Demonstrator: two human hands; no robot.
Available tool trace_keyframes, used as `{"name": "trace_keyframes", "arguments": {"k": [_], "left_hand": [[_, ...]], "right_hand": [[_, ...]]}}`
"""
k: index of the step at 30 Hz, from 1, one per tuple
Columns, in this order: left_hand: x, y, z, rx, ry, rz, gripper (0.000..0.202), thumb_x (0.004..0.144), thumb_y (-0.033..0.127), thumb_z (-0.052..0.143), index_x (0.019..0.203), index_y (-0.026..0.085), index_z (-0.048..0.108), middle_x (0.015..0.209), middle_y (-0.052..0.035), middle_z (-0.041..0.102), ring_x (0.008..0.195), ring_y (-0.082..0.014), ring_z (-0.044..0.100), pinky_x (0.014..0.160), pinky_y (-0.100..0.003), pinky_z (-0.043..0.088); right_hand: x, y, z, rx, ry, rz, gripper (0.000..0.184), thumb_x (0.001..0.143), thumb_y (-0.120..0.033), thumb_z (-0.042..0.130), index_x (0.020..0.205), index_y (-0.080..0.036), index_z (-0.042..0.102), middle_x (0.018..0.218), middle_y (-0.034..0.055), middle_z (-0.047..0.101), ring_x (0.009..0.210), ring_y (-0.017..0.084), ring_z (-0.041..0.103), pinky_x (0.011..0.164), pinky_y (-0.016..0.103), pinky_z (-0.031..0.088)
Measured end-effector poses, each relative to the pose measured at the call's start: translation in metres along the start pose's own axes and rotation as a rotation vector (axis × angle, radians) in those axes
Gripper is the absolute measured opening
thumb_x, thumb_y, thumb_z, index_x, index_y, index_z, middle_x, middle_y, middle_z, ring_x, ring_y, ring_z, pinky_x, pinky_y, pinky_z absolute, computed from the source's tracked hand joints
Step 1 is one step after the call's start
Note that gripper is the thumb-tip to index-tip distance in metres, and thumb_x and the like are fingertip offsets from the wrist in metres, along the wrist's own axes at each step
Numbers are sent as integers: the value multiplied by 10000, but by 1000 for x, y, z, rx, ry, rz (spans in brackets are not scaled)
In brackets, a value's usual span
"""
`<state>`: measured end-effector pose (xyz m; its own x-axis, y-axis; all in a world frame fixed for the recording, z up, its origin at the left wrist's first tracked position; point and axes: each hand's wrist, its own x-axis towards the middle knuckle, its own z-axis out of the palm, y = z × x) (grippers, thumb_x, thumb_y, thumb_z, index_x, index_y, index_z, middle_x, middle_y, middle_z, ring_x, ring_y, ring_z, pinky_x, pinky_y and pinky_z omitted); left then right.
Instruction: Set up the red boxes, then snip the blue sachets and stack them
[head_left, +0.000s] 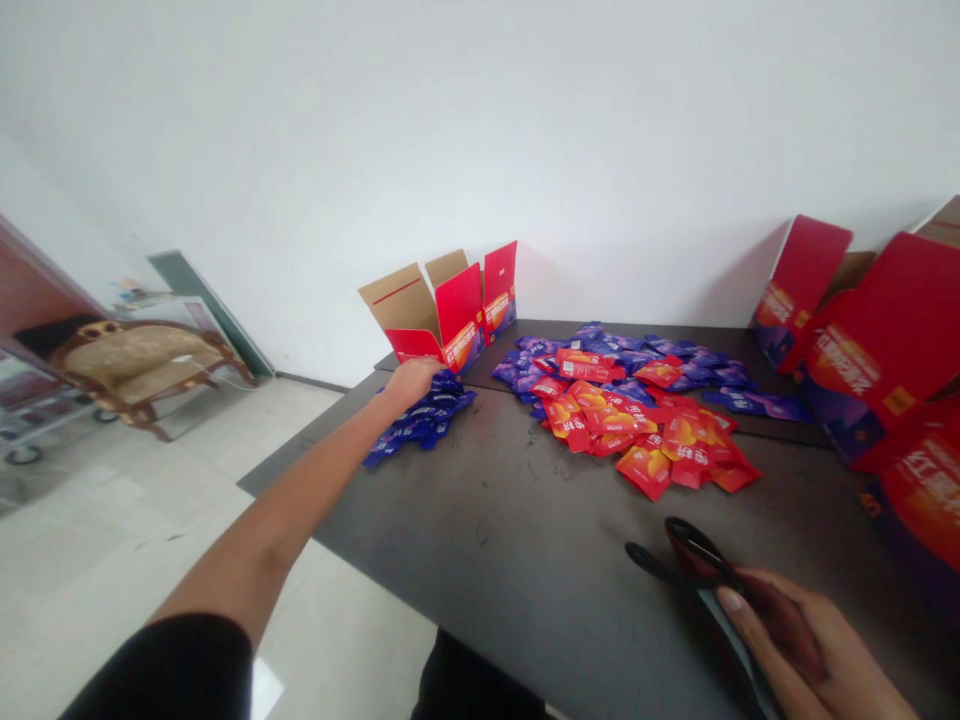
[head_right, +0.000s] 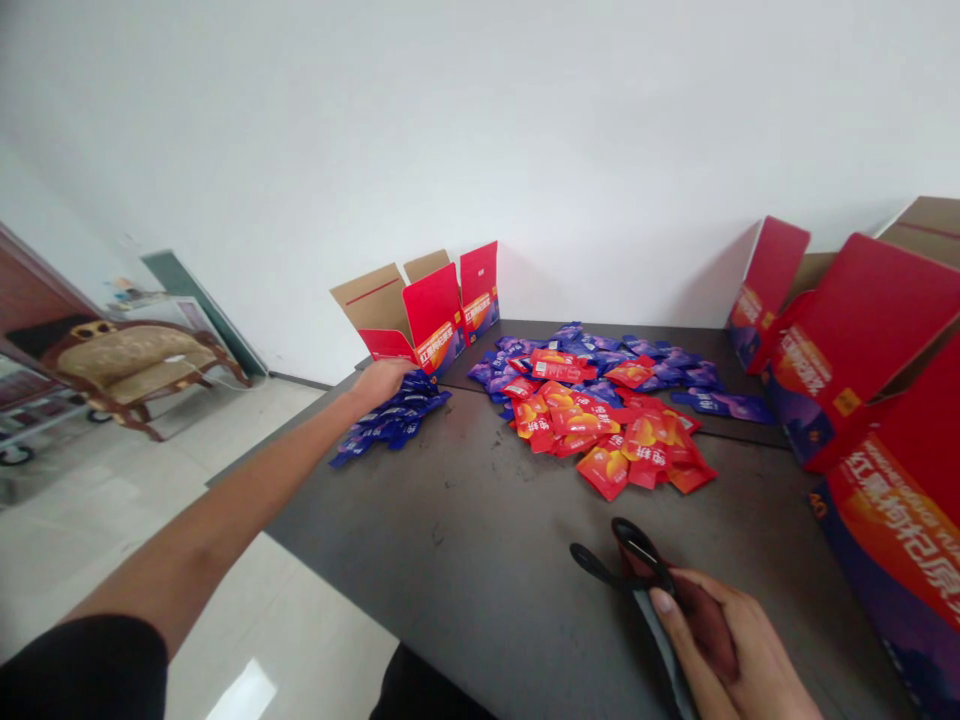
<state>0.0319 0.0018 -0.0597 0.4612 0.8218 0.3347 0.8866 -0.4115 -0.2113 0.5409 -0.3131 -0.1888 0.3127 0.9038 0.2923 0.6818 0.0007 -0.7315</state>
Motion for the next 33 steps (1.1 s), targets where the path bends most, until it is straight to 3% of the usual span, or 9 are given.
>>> {"name": "trace_keyframes", "arguments": {"k": [5,9,13,16,21,24,33], "left_hand": [[-5,21,-14,-40,107,23,422,903,60,448,1197,140,741,1254,-144,752,1181,-262,690,1070,-397,507],[-16,76,-20,-126,225,99,370,1053,242,403,1259,149,696,1279,-164,718,1202,-276,656,1089,-454,486],[-25,142,2,-195,147,213,344,1073,397,475,1119,176,733,1051,-112,753,1026,-231,700,980,-365,536],[-10,170,29,-212,86,150,330,1067,415,514,1124,170,727,1061,-109,736,1050,-225,693,977,-351,542],[50,179,60,-227,54,-161,367,1023,370,636,1323,161,619,1318,-121,643,1155,-260,658,982,-481,568],[79,178,67,-262,5,-295,392,1004,380,668,1328,168,613,1326,-114,634,1128,-256,666,945,-474,590],[109,159,74,-344,-212,-492,390,1007,384,663,1329,170,614,1328,-115,633,1130,-256,664,947,-472,588]], "right_hand": [[-1,-18,-8,35,-41,-25,594,837,-765,591,1145,-266,681,1067,77,754,961,283,740,819,362,601],[-2,-30,-8,23,-49,-71,512,914,-685,572,1175,-254,659,1113,76,728,993,250,721,850,329,578],[-3,-30,-8,26,-52,-65,465,947,-641,572,1199,-257,644,1116,67,723,987,232,718,868,308,572],[-3,-29,-7,28,-49,-79,456,950,-635,575,1202,-260,643,1118,62,723,990,227,721,857,299,577],[-3,-30,-6,44,-27,-118,428,960,-622,571,1184,-264,643,1100,62,735,993,224,737,839,280,597],[-2,-28,-6,48,-6,-150,381,967,-596,575,1175,-284,638,1082,36,746,983,201,752,822,239,607],[2,-20,-4,73,-1,-262,335,968,-555,590,1170,-293,647,1073,33,760,972,186,774,805,198,622]]}}
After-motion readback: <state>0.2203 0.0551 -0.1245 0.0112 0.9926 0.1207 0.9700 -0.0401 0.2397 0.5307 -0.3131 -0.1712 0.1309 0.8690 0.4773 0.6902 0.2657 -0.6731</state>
